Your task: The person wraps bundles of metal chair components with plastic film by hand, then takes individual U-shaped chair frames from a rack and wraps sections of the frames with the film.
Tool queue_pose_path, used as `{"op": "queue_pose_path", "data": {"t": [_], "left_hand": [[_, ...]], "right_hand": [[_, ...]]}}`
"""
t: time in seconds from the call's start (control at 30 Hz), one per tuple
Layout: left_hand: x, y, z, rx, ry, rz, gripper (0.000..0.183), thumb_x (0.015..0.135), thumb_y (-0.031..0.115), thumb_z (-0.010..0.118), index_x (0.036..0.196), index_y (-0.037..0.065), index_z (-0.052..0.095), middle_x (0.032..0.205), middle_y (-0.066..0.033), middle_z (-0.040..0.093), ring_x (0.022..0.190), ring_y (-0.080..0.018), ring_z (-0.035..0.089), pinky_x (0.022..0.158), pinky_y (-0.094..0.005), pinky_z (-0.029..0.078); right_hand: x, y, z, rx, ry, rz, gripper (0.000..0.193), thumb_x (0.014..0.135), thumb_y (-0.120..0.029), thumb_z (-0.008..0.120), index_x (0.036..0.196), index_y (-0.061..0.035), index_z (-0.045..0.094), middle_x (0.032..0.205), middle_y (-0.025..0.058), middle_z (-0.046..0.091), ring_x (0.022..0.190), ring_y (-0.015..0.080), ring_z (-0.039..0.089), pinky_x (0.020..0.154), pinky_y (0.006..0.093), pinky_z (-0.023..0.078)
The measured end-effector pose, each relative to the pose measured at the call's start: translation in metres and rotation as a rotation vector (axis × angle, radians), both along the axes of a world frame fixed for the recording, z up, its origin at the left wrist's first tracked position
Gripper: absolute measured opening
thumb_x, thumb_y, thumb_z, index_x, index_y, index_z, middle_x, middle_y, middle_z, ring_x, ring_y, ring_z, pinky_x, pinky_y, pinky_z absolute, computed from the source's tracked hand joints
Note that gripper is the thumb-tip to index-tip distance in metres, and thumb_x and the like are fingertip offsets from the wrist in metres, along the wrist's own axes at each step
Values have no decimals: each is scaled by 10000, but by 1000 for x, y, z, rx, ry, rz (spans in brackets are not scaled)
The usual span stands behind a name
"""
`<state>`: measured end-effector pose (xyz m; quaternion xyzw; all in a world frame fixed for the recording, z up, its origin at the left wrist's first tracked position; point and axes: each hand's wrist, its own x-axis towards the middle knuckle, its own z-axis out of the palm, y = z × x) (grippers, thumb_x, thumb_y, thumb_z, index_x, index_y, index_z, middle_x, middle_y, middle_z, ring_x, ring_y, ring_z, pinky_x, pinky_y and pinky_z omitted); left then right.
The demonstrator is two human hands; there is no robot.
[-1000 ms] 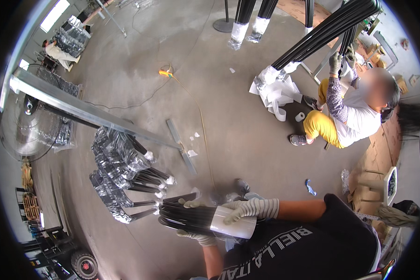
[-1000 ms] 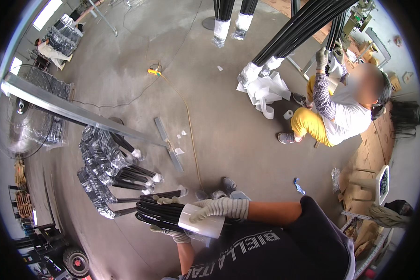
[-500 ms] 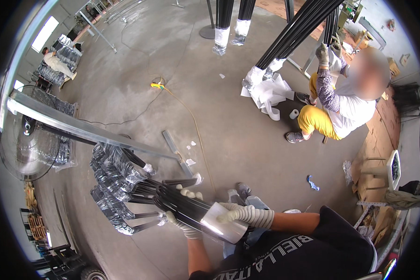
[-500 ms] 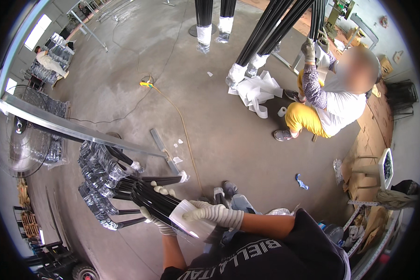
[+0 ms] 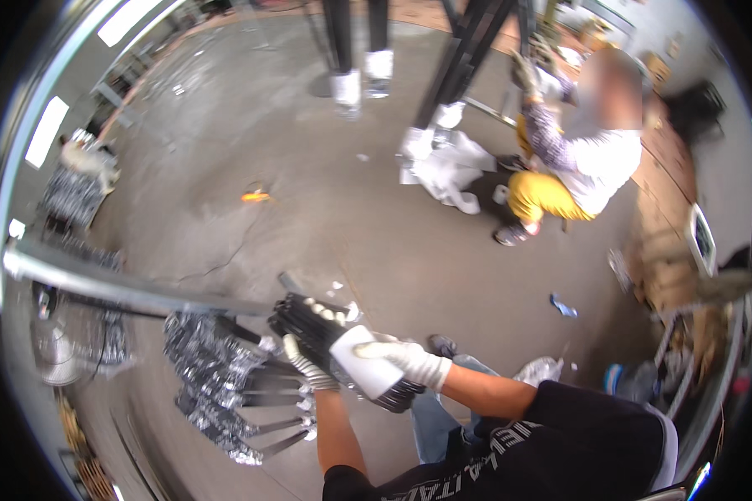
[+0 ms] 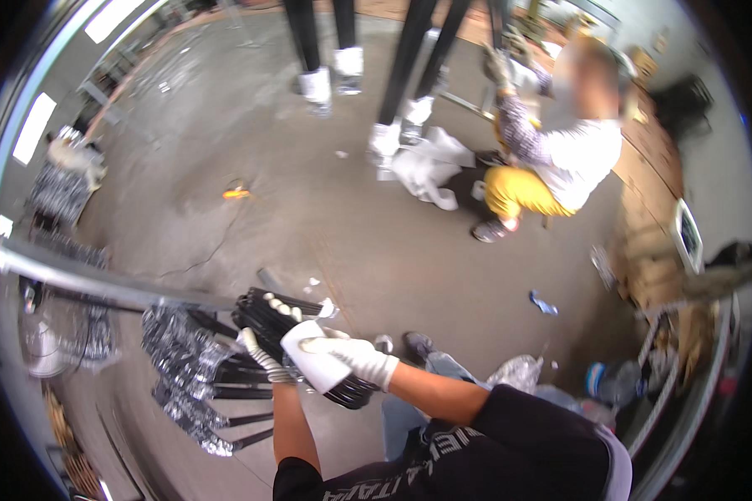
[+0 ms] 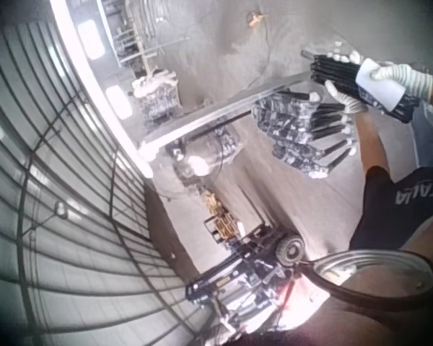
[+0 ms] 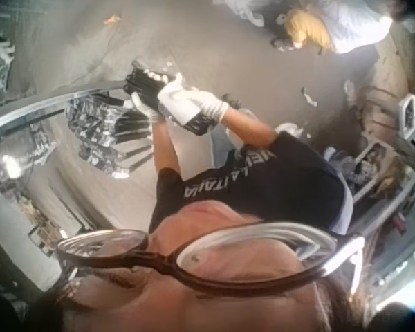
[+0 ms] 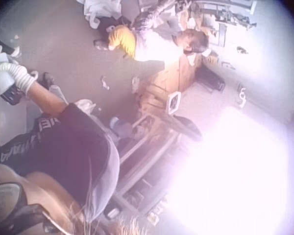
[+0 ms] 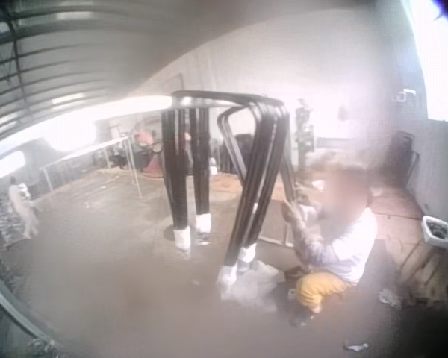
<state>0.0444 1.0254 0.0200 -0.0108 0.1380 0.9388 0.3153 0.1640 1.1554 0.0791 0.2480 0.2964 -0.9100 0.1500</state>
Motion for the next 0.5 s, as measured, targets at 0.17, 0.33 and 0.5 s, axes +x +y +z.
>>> {"op": "queue_pose_path", "data": {"t": [0.17,0.33,0.5], "left_hand": [[9,14,-1,-153,-39,40,605,814,490,470,1192,19,451,1052,-69,546,923,-173,522,902,-363,385],[11,9,-21,62,74,4,715,789,492,518,1278,1,343,1216,-131,469,1112,-255,468,1009,-401,304],[65,10,-52,64,38,11,737,774,474,560,1291,8,319,1211,-135,468,1113,-251,469,1010,-405,310]], "right_hand": [[1,-2,-20,102,-97,58,725,650,-403,765,1194,-29,465,1013,104,594,851,204,597,741,304,482],[-7,11,6,-20,47,-42,667,646,-377,769,1152,-25,514,997,101,606,869,187,599,757,299,481],[-5,17,-17,-348,-56,-11,371,668,-263,768,942,-65,613,853,89,636,779,170,613,704,305,499]]}}
